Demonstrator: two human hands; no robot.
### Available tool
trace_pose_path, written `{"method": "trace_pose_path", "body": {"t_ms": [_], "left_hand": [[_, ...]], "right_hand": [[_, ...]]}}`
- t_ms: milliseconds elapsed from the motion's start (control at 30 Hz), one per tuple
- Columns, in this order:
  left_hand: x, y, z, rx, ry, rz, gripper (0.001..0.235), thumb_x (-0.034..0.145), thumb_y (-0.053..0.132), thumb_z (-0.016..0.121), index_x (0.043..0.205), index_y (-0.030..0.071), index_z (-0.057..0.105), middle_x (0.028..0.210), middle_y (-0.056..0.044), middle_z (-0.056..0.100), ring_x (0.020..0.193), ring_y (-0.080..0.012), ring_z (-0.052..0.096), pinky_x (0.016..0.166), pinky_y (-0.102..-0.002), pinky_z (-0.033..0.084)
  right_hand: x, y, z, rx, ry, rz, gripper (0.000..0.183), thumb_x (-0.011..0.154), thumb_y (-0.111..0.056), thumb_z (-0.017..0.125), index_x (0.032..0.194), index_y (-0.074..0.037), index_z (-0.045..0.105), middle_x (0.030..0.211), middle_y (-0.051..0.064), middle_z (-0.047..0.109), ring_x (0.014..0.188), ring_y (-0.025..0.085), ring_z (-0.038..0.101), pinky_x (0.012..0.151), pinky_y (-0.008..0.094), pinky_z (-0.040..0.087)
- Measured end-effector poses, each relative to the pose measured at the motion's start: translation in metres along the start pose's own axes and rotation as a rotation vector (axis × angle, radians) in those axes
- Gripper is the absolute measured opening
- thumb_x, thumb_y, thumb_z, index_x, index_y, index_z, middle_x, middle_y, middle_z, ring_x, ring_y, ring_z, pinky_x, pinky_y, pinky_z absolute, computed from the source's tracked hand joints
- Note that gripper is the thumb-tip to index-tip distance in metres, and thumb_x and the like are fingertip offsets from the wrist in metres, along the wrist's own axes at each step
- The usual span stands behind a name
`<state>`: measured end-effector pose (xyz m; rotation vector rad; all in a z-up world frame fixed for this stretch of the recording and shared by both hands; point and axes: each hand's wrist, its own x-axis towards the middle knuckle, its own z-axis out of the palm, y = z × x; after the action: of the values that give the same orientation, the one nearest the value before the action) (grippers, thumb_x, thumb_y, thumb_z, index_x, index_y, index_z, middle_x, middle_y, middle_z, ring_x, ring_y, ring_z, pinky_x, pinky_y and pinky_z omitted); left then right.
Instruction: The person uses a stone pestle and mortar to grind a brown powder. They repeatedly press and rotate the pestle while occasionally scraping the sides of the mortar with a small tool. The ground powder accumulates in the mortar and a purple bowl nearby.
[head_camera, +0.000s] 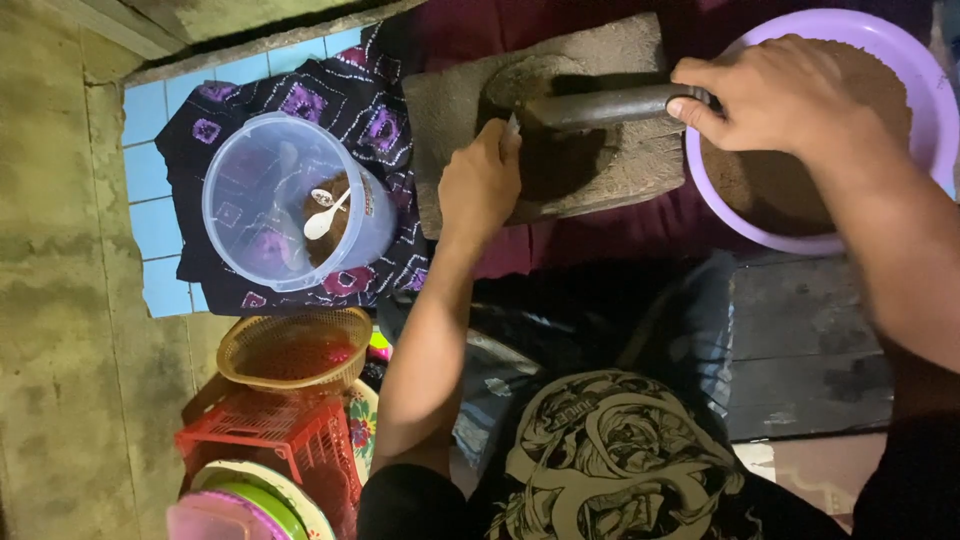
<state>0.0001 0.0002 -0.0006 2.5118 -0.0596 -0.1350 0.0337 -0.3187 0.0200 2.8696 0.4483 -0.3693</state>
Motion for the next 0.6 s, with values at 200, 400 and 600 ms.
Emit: {"method": "trace_pose_path", "body": {"t_ms": [200, 400, 600], "left_hand": [[0.005, 0.001, 0.003, 0.070, -0.041, -0.069, 0.018, 0.104, 0.029, 0.051, 0.101, 0.011, 0.056, 0.088, -0.024, 0.072, 0.079, -0.0552, 0.067, 0.062, -0.061, 0.049], [0.004, -0.001, 0.006, 0.061, -0.029, -0.040, 0.019, 0.104, 0.029, 0.050, 0.099, 0.012, 0.056, 0.086, -0.019, 0.073, 0.075, -0.0508, 0.067, 0.058, -0.057, 0.049], [-0.004, 0.002, -0.002, -0.027, 0.013, 0.004, 0.023, 0.107, 0.030, 0.047, 0.092, 0.013, 0.051, 0.077, -0.012, 0.069, 0.066, -0.0430, 0.063, 0.056, -0.052, 0.045]], "right_hand": [[0.001, 0.001, 0.001, -0.012, 0.016, -0.019, 0.046, 0.107, -0.064, 0.036, 0.137, -0.037, 0.058, 0.078, 0.017, 0.078, 0.078, 0.043, 0.077, 0.070, 0.052, 0.059], [-0.002, 0.000, 0.001, 0.079, -0.017, -0.001, 0.043, 0.110, -0.059, 0.035, 0.135, -0.033, 0.058, 0.071, 0.016, 0.073, 0.073, 0.041, 0.074, 0.069, 0.053, 0.057], [-0.001, 0.005, 0.013, 0.112, 0.052, -0.039, 0.040, 0.111, -0.055, 0.038, 0.131, -0.028, 0.060, 0.058, 0.013, 0.067, 0.063, 0.038, 0.070, 0.060, 0.050, 0.055]]}}
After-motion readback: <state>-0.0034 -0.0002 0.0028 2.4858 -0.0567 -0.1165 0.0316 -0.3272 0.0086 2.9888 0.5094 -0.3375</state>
